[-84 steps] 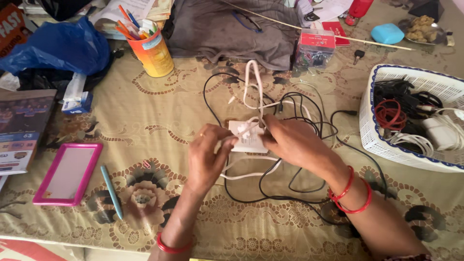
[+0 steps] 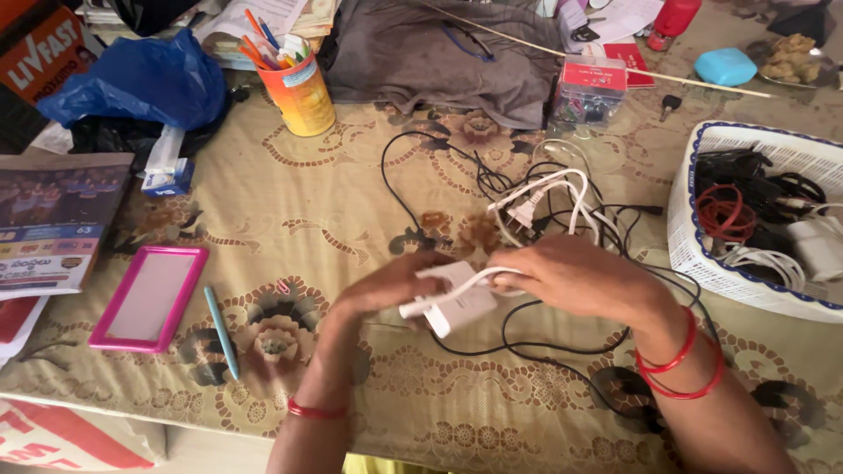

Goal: The person untangles and wraps several charging cables and power adapters by hand on a table.

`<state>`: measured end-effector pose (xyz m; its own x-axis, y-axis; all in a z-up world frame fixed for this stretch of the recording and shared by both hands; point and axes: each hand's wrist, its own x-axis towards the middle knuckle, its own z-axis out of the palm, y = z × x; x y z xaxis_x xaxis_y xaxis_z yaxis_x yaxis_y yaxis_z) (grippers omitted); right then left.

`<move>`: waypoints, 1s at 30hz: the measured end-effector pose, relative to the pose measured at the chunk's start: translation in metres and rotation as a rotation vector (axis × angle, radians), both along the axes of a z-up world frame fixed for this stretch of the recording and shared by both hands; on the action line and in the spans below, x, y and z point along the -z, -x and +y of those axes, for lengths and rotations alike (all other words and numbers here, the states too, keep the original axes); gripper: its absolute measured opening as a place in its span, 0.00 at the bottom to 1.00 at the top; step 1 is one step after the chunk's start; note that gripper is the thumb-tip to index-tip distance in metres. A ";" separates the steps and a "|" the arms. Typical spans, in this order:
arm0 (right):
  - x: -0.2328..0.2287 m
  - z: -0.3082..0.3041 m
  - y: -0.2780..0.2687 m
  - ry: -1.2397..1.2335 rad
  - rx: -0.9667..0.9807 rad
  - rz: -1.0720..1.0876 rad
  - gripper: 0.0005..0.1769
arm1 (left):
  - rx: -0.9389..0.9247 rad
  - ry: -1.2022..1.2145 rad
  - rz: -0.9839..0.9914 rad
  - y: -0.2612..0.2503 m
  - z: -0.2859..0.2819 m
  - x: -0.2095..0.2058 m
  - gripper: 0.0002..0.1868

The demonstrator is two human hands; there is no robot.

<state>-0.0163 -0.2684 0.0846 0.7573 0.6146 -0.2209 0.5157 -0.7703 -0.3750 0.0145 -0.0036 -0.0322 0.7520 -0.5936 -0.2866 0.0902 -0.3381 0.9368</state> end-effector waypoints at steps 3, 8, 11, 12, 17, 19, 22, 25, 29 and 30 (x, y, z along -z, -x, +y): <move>0.002 -0.003 -0.002 -0.202 -0.190 -0.113 0.13 | 0.140 0.227 -0.040 0.003 -0.014 0.014 0.39; -0.018 -0.025 -0.012 -0.232 0.080 -0.035 0.12 | 0.049 0.343 -0.115 0.005 -0.009 0.000 0.39; -0.021 -0.038 -0.020 -0.368 0.083 0.094 0.12 | -0.019 0.526 -0.072 0.019 -0.003 -0.013 0.39; -0.019 -0.039 -0.026 -0.442 0.041 0.134 0.12 | -0.009 0.605 -0.054 0.022 -0.003 -0.017 0.40; 0.014 -0.020 -0.035 -0.691 -0.094 -0.142 0.10 | -0.032 0.905 0.143 0.030 -0.019 -0.020 0.45; 0.018 -0.009 -0.033 -0.669 -0.110 -0.229 0.10 | -0.146 0.766 0.013 0.034 -0.027 -0.019 0.43; 0.018 0.006 -0.025 -0.582 0.067 -0.134 0.10 | -0.286 0.743 -0.069 0.030 -0.029 -0.017 0.38; 0.024 0.021 -0.021 -0.558 0.211 -0.057 0.10 | -0.369 0.930 -0.078 0.032 -0.029 -0.018 0.35; 0.055 0.043 -0.015 -0.517 -0.002 -0.413 0.07 | -0.512 1.121 -0.126 0.035 -0.022 -0.032 0.38; 0.064 0.047 -0.015 -0.459 -0.017 -0.493 0.06 | -0.531 1.182 -0.156 0.035 -0.019 -0.038 0.40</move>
